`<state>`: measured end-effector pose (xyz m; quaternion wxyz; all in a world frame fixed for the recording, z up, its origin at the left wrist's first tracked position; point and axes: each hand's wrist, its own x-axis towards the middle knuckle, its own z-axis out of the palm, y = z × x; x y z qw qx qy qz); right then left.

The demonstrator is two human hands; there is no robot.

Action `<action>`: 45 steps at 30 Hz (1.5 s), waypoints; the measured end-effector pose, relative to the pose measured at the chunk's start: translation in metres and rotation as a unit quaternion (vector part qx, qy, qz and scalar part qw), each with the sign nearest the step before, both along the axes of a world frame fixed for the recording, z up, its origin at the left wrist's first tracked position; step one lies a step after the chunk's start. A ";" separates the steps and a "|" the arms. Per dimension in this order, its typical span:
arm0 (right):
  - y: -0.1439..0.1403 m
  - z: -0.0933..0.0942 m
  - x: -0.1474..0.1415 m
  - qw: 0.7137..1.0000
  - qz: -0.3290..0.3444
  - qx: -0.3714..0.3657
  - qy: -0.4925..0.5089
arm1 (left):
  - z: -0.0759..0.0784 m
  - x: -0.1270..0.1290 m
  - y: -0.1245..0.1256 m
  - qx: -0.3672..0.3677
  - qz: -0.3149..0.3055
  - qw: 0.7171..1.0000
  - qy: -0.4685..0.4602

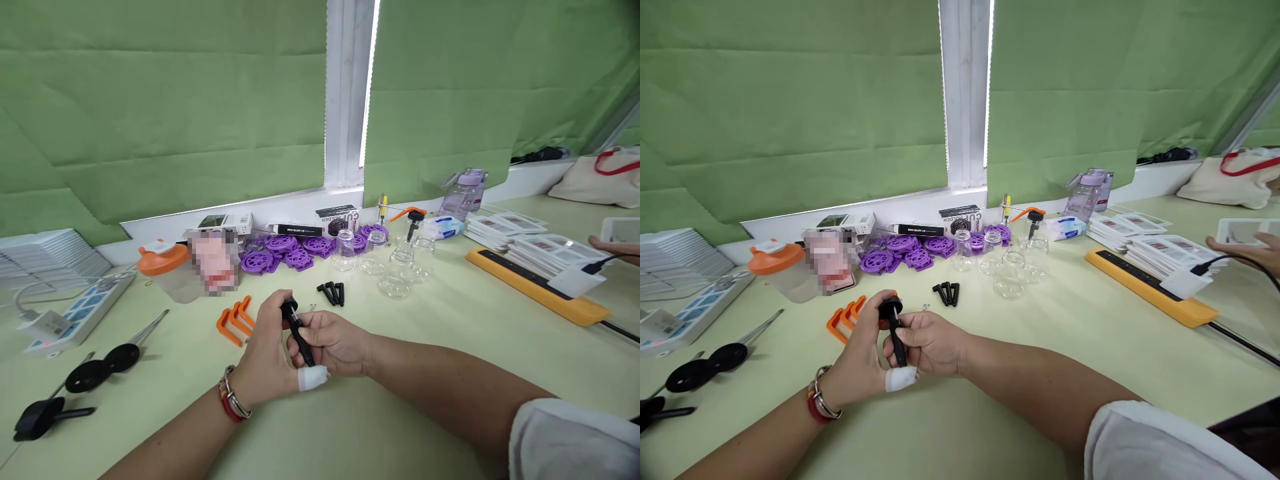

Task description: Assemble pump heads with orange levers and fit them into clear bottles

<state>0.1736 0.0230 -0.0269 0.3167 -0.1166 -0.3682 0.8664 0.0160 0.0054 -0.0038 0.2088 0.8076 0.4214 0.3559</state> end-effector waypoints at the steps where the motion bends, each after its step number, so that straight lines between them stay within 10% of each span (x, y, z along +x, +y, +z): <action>1: -0.001 0.000 0.000 1.000 -0.003 -0.001 -0.005 | 0.001 0.001 0.000 -0.001 0.004 1.000 -0.004; 11: 0.026 -0.001 0.015 0.953 -0.086 0.169 -0.235 | 0.013 -0.007 0.004 -0.132 0.040 0.990 -0.029; 16: 0.052 -0.009 0.030 0.732 -0.301 0.395 -0.466 | 0.022 -0.014 0.010 -0.349 0.011 0.931 -0.109; 21: 0.058 -0.019 0.025 0.536 -0.239 0.585 -0.559 | 0.020 -0.019 0.014 -0.466 -0.041 0.867 -0.174; 25: 0.060 -0.024 0.023 0.454 -0.200 0.625 -0.603 | 0.018 -0.022 0.015 -0.510 -0.051 0.837 -0.193; 45: 0.065 -0.022 0.023 0.464 -0.184 0.603 -0.622 | 0.017 -0.025 0.019 -0.566 -0.086 0.795 -0.199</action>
